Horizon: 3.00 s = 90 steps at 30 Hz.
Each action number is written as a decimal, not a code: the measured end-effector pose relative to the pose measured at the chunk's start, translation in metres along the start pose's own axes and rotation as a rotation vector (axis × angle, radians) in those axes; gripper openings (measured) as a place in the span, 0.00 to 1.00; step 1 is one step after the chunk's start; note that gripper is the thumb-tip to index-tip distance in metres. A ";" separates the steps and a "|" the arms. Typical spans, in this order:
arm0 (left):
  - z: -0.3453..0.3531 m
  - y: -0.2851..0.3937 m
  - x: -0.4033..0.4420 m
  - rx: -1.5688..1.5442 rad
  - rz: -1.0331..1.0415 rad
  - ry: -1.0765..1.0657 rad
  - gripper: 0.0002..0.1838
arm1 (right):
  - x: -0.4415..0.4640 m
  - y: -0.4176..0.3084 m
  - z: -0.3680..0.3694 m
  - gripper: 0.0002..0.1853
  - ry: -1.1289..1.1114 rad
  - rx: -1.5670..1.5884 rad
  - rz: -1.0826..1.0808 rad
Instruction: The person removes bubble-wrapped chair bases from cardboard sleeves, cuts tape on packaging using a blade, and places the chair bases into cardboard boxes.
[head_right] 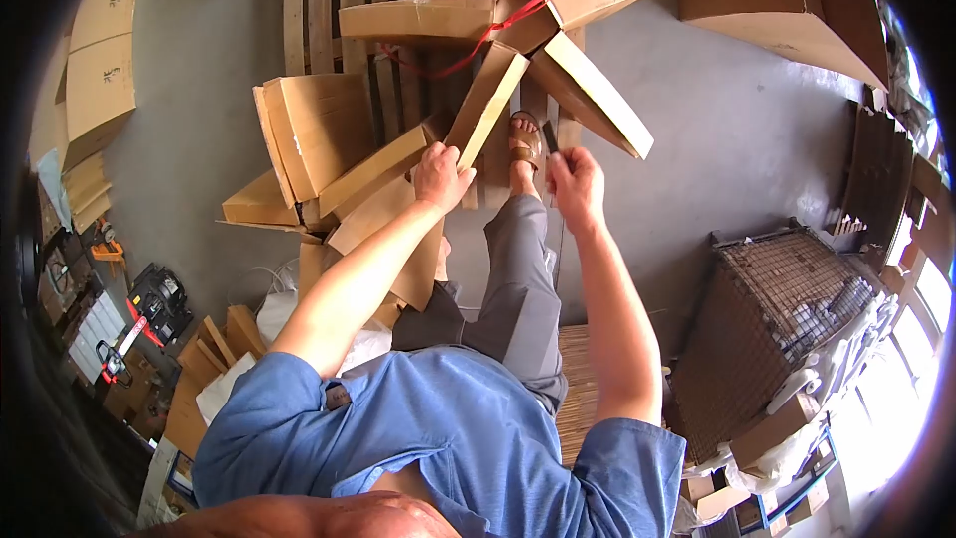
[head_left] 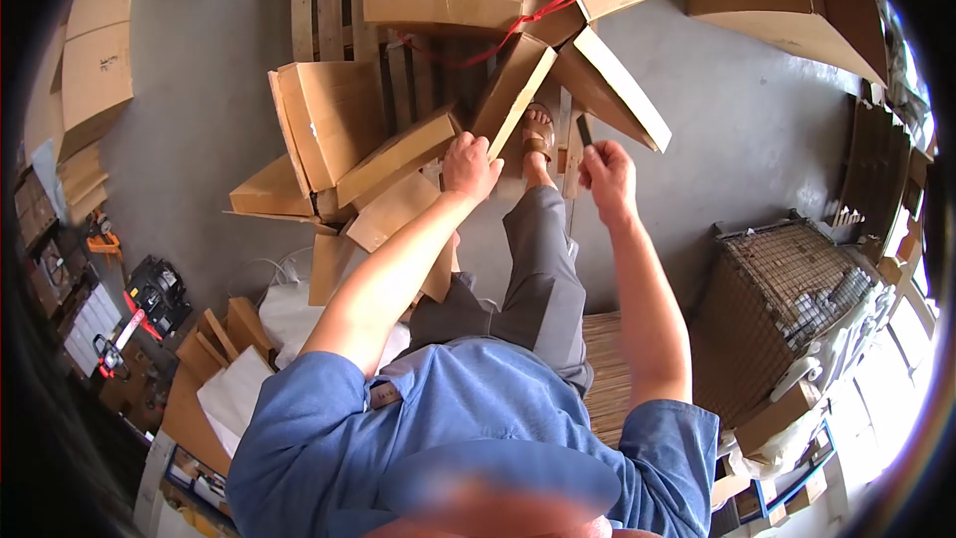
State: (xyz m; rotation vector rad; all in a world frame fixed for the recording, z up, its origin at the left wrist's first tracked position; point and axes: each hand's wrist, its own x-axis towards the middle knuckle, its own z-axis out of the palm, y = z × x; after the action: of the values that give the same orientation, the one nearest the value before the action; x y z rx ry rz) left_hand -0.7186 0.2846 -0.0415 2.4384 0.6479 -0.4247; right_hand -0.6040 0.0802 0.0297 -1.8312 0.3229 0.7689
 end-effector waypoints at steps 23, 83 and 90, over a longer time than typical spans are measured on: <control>0.036 0.001 0.018 -0.094 0.014 0.100 0.14 | 0.328 -0.170 -0.066 0.11 -0.172 -0.479 -0.389; 0.041 -0.080 -0.098 0.267 0.344 -0.014 0.26 | -0.365 0.277 -0.109 0.08 0.808 -0.024 0.426; 0.048 -0.085 -0.166 0.565 0.303 -0.506 0.24 | -0.426 0.270 -0.137 0.07 1.161 0.132 0.112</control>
State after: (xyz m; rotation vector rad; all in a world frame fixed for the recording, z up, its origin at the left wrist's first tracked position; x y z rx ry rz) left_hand -0.9095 0.2583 -0.0463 2.7060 -0.0774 -1.1700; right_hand -1.0271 -0.2081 0.1347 -1.9622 1.1798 -0.3350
